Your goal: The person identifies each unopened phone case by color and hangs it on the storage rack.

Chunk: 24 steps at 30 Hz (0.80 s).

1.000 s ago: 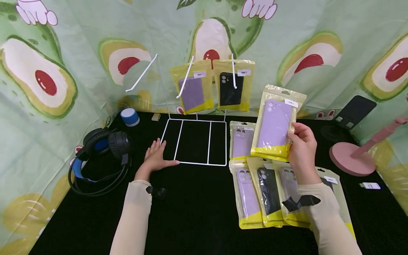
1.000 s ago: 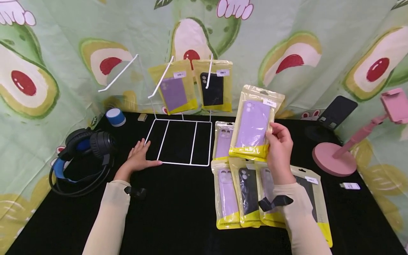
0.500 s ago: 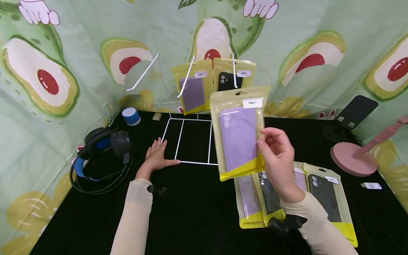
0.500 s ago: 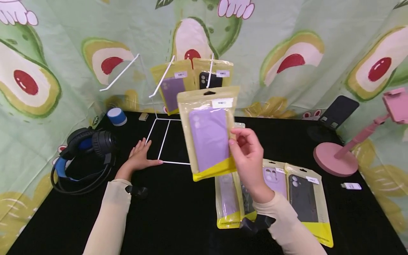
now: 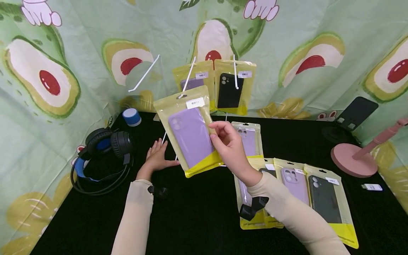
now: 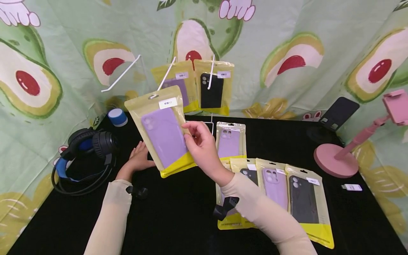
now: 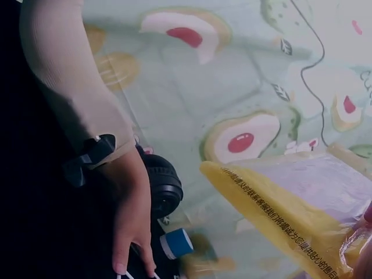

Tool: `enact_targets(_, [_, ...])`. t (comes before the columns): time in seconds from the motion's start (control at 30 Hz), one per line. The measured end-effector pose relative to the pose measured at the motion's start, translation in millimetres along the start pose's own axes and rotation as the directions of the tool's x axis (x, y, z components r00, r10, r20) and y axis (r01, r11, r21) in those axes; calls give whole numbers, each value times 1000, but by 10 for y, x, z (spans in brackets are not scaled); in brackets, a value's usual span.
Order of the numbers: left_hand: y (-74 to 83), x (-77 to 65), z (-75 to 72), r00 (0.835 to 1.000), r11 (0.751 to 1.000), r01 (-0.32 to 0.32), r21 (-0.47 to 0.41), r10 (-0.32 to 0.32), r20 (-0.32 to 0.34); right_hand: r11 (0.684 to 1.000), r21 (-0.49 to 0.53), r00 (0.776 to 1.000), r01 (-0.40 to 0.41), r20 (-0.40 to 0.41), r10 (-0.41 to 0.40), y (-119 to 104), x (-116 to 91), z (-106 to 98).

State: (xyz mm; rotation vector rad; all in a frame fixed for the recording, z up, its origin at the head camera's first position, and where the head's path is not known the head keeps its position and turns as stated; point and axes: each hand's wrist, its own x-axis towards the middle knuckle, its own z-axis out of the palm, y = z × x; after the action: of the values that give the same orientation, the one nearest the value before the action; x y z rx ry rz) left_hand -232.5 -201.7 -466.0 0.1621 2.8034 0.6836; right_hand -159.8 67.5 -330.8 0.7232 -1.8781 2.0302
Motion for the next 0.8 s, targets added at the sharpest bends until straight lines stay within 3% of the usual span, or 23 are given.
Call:
enact_targets(0.2, [25, 11, 2, 1000, 1000, 2, 11, -2, 12, 997, -31, 997, -69, -48, 68, 105, 110, -17])
enact_targets(0.37, [26, 18, -25, 1000, 1000, 7, 27, -8, 15, 990, -80, 987, -113, -126, 103, 251, 323, -1])
enact_targets(0.8, [44, 24, 4, 999, 999, 35, 30, -35, 16, 957, -235, 949, -168, -300, 93, 683, 906, 46])
